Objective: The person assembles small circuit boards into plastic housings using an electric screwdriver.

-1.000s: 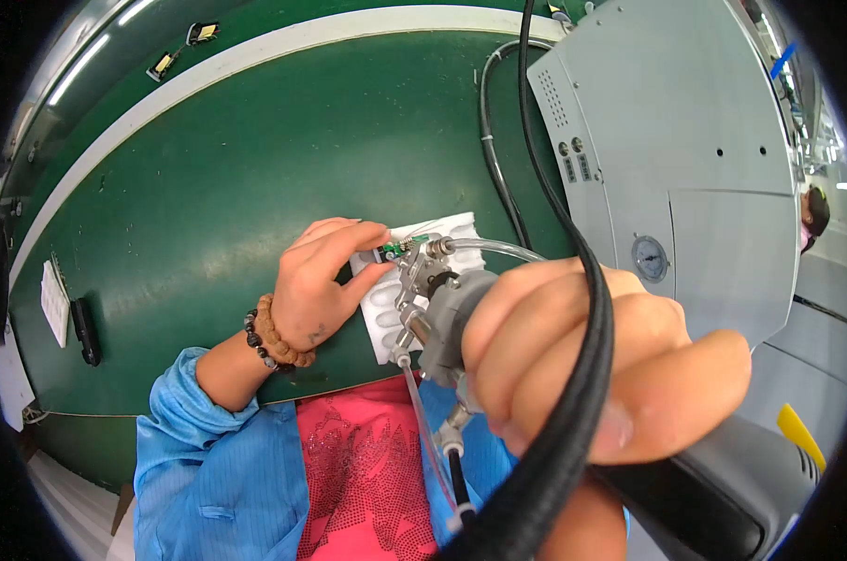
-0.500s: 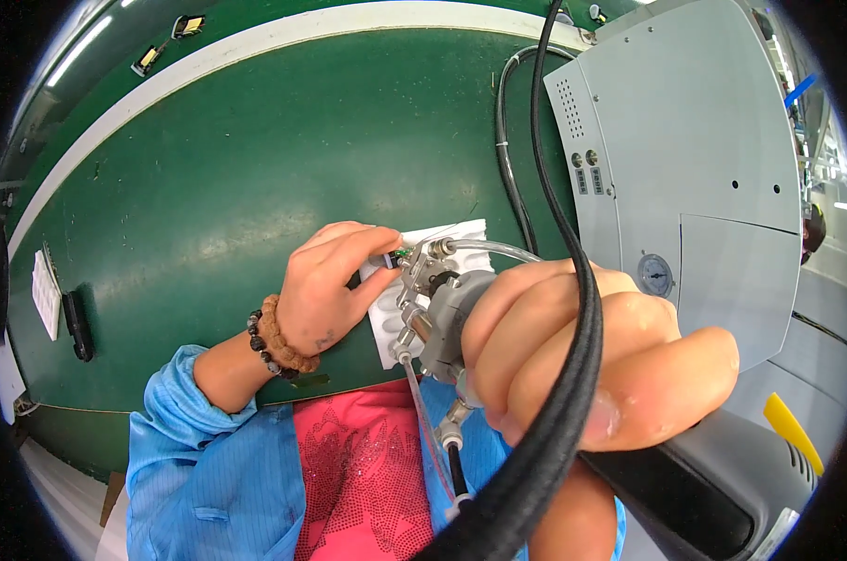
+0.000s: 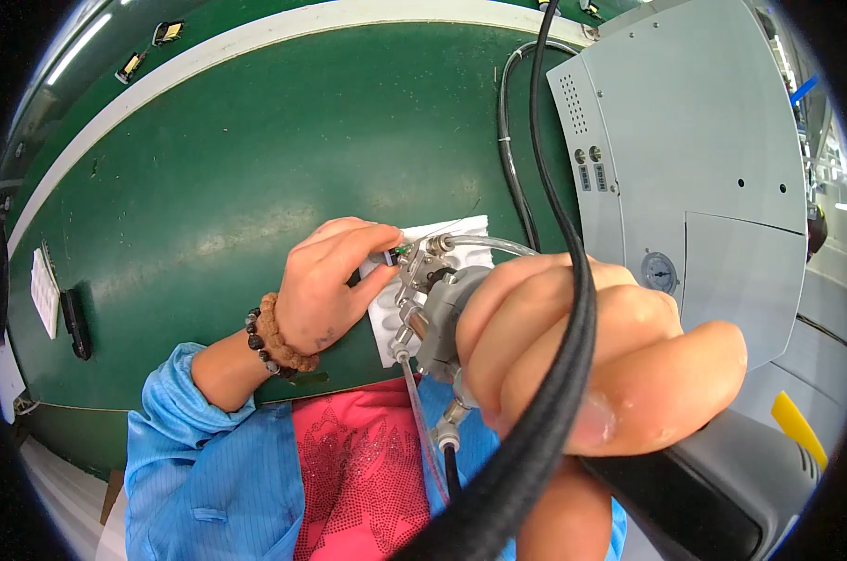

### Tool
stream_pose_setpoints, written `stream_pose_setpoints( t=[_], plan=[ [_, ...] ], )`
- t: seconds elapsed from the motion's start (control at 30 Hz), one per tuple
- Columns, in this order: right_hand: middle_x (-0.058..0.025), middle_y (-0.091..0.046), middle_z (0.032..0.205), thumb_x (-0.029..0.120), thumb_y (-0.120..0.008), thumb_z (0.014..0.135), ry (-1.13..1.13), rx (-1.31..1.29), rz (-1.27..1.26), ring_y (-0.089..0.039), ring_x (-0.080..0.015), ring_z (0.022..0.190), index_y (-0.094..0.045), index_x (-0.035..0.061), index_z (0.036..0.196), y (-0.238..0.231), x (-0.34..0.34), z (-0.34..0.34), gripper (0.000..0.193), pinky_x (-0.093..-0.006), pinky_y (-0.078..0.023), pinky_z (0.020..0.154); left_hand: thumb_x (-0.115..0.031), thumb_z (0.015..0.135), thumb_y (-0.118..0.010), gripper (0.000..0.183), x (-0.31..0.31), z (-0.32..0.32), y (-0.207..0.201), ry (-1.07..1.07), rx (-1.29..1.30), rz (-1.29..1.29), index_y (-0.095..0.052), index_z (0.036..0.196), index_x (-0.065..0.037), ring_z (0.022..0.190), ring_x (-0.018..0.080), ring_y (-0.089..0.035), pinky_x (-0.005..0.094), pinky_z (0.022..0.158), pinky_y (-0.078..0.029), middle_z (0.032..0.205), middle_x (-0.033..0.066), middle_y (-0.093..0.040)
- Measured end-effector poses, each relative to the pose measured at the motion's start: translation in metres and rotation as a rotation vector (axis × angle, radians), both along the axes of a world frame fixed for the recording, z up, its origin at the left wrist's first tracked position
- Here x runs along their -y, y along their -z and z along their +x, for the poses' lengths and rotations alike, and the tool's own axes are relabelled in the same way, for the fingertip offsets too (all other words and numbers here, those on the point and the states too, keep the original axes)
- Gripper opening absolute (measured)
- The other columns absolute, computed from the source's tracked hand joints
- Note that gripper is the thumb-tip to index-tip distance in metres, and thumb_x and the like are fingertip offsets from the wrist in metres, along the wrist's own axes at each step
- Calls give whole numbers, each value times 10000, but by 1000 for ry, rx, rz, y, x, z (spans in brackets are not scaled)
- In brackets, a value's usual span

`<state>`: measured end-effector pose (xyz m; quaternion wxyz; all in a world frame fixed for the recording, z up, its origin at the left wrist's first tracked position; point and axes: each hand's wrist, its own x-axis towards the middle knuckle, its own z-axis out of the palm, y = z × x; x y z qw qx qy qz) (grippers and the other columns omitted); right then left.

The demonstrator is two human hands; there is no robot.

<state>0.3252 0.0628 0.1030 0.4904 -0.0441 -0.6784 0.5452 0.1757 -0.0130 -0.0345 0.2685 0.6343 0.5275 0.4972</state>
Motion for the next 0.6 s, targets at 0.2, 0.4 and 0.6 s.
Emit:
stream_pose_setpoints(
  t=[0.2,0.4,0.6],
  plan=[
    [26,-501,651,451,-691,851,126,-41,-88,-481,-57,491,-447,86,1002,1,8,-24,465,-206,-388,457,43,672,-746,346,3,-4,-4,34,33,-46,-649,998,-22,826,279,-659,355,711,-534,899,112,-680],
    [27,-484,631,426,-716,836,155,-83,-154,-448,-57,465,-443,77,952,-6,-5,-18,458,-190,-372,423,-29,707,-760,323,-5,5,-7,21,6,-83,-644,1008,-36,823,290,-650,367,729,-530,892,119,-674],
    [-18,-507,582,341,-823,748,292,-288,-109,-485,-56,451,-465,51,883,-59,17,51,480,-176,-439,410,-95,746,-772,308,-4,2,-17,-24,30,-132,-657,1027,-46,846,286,-658,365,770,-531,905,102,-686]
  ],
)
